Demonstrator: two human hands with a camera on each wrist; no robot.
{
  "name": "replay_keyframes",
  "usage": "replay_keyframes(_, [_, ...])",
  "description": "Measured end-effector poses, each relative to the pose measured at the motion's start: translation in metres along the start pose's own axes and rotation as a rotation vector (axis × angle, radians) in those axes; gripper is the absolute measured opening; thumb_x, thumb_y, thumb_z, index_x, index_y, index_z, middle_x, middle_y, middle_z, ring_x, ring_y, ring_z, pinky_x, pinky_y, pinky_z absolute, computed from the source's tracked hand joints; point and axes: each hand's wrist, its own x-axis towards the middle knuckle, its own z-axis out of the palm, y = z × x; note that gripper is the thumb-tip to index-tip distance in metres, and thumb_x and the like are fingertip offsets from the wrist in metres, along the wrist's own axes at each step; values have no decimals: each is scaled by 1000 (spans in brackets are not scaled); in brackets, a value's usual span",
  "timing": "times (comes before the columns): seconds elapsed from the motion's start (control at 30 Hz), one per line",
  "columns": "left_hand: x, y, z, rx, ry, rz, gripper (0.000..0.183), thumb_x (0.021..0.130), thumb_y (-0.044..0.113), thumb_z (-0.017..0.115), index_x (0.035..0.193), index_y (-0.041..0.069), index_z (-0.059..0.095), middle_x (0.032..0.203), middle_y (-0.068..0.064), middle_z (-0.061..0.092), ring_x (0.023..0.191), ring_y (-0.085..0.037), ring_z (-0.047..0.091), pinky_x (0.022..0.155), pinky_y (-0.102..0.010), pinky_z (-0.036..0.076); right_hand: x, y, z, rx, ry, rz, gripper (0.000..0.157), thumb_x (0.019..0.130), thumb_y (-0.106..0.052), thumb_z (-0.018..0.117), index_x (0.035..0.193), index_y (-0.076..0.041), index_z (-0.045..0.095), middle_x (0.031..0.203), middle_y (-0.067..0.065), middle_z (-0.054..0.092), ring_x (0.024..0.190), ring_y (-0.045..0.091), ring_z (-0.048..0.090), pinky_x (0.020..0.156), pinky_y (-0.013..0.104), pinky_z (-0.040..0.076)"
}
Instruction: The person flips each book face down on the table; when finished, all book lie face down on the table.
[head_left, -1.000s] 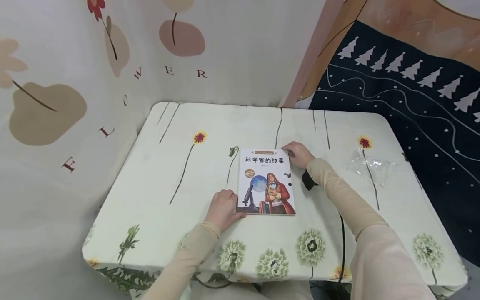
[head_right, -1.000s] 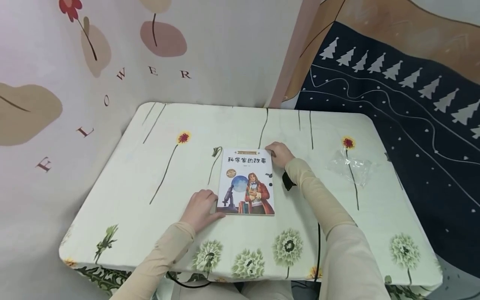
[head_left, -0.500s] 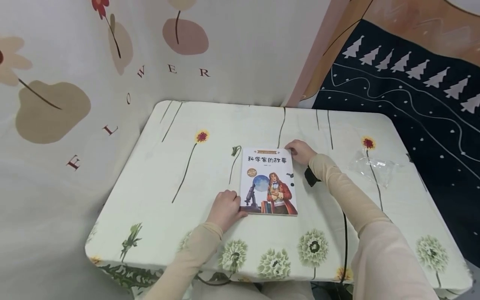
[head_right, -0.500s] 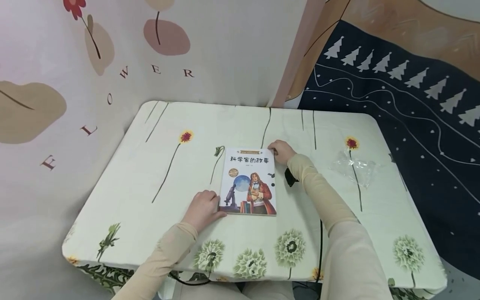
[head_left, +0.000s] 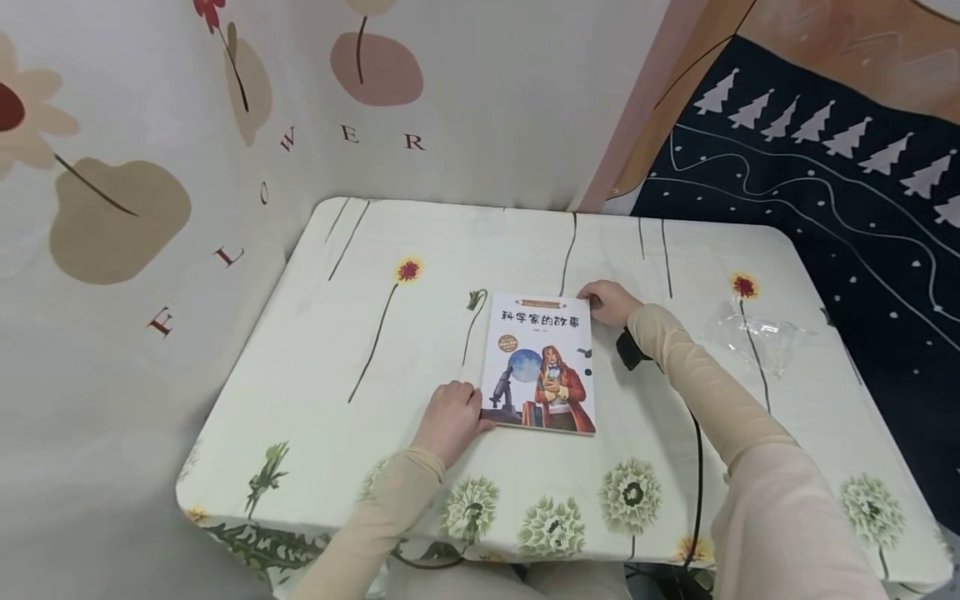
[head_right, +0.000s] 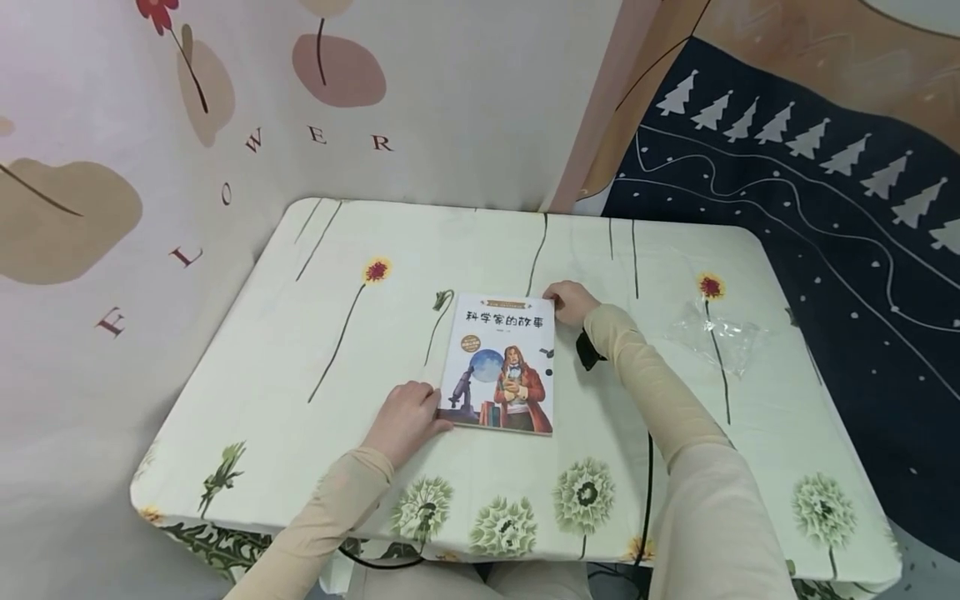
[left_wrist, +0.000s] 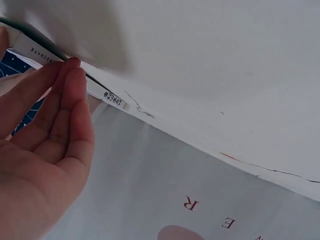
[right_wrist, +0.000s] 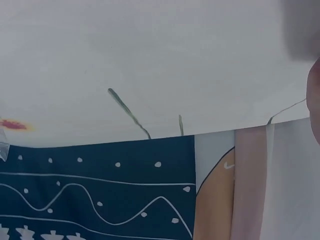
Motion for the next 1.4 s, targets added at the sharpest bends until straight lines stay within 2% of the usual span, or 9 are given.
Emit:
replay_keyframes(0.17, [-2,2,0,-28,14,-23,49,71,52,66,88,6,66,80,-5,59,74,-20,55,71,-32,46,-2,0,-3,7,1,-11,29,82,9,51,110,7,57,103,21,60,91,29,53,84,41,45])
replay_keyframes(0.33, [-2,3,-2,-86,6,-63,50,70,50,68,89,5,64,82,-6,61,75,-22,56,72,-34,46,-2,-3,-6,35,-1,-2,31,81,9,53,112,7,56,105,22,59,94,29,55,85,40,47])
replay_keyframes(0.57, [-1,6,-4,-174,0,-67,60,70,41,71,111,0,60,86,-9,68,77,-23,62,73,-35,49,-4,-2,-6,83,-13,39,34,82,9,52,115,7,54,111,22,57,101,32,56,89,41,47])
replay_keyframes(0.9, [-1,4,-3,-190,38,-26,50,71,36,72,108,3,65,80,-5,67,72,-20,61,70,-33,49,-7,-1,-7,154,15,8,36,83,9,51,119,1,54,116,19,58,100,29,56,90,42,46])
replay_keyframes(1.1, [-1,5,-4,-230,22,-44,47,70,25,77,109,2,64,83,-6,66,75,-20,61,71,-33,50,-7,-1,-9,183,24,13,35,84,9,52,118,1,56,118,19,57,102,30,57,91,42,46])
replay_keyframes(1.27, [0,5,-4,-166,-20,-19,46,71,25,76,109,3,64,84,-6,65,75,-20,60,70,-33,49,-6,-2,-8,185,29,23,35,83,9,52,117,2,57,116,20,58,102,31,58,91,41,47])
replay_keyframes(1.4, [0,5,-3,-92,-16,32,45,74,31,72,110,4,65,84,-5,65,73,-18,60,68,-31,49,-6,-1,-8,176,24,42,36,84,9,52,118,2,56,118,20,58,103,31,57,91,41,47])
